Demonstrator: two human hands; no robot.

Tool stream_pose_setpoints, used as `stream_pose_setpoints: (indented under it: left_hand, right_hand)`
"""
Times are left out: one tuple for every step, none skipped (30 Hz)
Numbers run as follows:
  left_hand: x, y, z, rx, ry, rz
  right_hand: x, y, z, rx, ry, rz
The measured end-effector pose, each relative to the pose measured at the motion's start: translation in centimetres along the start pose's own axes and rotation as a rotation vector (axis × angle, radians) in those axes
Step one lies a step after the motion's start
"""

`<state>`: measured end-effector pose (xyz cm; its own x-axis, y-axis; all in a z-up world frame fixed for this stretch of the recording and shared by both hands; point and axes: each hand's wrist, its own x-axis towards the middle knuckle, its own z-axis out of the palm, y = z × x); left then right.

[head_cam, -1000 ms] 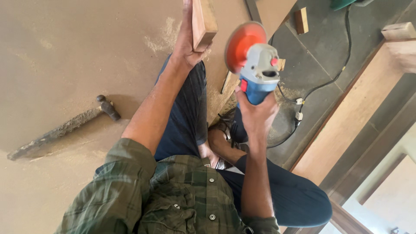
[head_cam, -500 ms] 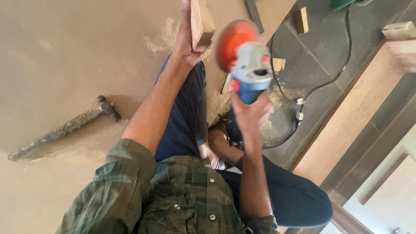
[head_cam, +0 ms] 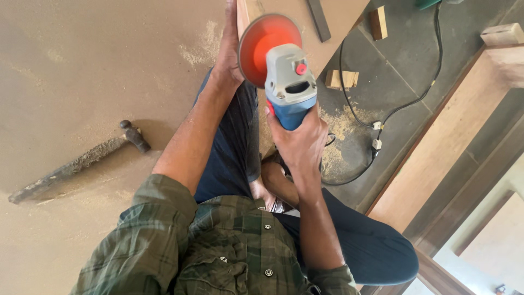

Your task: The person sands the surface and edges of a wooden block using a handheld power angle grinder while sitting on the floor.

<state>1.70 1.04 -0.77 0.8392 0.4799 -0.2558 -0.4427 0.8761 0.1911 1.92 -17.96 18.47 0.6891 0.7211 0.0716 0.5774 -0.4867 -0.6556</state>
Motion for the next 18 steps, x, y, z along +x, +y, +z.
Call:
stream_pose_setpoints:
  left_hand:
    - [0.1, 0.1, -0.2, -0.002, 0.042, -0.021]
    - [0.3, 0.1, -0.6, -0.005, 0.083, -0.037]
    - [0.8, -0.1, -1.0, 0.013, 0.063, -0.012]
    - [1.0, -0.4, -1.6, 0.031, 0.05, 0.015]
    - [1.1, -0.5, -2.2, 0.049, 0.037, 0.042]
    - [1.1, -0.8, -2.8, 0.059, 0.042, 0.054]
    - [1.0, -1.1, -3.1, 0.069, 0.047, 0.067]
    - [1.3, -1.1, -3.2, 0.079, 0.046, 0.085]
    - [1.8, -0.8, -3.2, 0.059, 0.014, 0.074]
    - [1.7, -0.9, -3.1, 0.035, -0.007, 0.057]
    - [1.5, -1.0, -2.9, 0.011, -0.029, 0.04]
    - [1.1, -1.0, -2.6, -0.011, 0.01, 0.021]
    - [1.0, -1.0, -2.0, -0.033, 0.05, 0.003]
    - [1.0, -0.5, -1.3, -0.049, 0.083, -0.009]
    - [0.7, -0.2, -0.7, -0.057, 0.066, -0.017]
    - [0.4, -0.1, -0.2, -0.066, 0.049, -0.024]
    - [0.2, 0.1, 0.0, -0.074, 0.031, -0.032]
    - [0.2, -0.1, 0.0, -0.05, 0.007, -0.022]
  right_hand:
    - [0.1, 0.3, 0.1, 0.002, 0.001, -0.005]
    - [0.3, 0.7, 0.1, 0.015, 0.013, 0.046]
    - [0.5, 1.4, -0.1, 0.027, 0.025, 0.098]
    - [0.5, 2.0, -0.3, 0.042, 0.031, 0.152]
    - [0.5, 2.7, -0.6, 0.015, 0.06, 0.134]
    - [0.7, 3.3, -1.1, -0.013, 0.093, 0.116]
    - [0.7, 3.6, -1.3, -0.04, 0.125, 0.099]
    - [0.7, 3.6, -1.4, -0.024, 0.128, 0.08]
    - [0.3, 3.4, -1.6, -0.008, 0.131, 0.061]
    - [-0.2, 3.2, -1.8, 0.005, 0.127, 0.054]
    - [-0.3, 3.0, -1.5, -0.001, 0.112, 0.058]
    - [-0.4, 2.7, -1.2, -0.007, 0.098, 0.065]
    - [-0.6, 2.2, -1.0, -0.014, 0.085, 0.072]
    - [-0.5, 1.7, -0.7, -0.008, 0.046, 0.082]
    - [-0.4, 1.1, -0.5, -0.001, 0.007, 0.091]
    - [-0.2, 0.6, -0.3, 0.005, -0.032, 0.099]
    - [-0.1, 0.2, 0.0, 0.003, -0.026, 0.078]
    - [-0.1, 0.0, 0.1, -0.005, -0.022, 0.059]
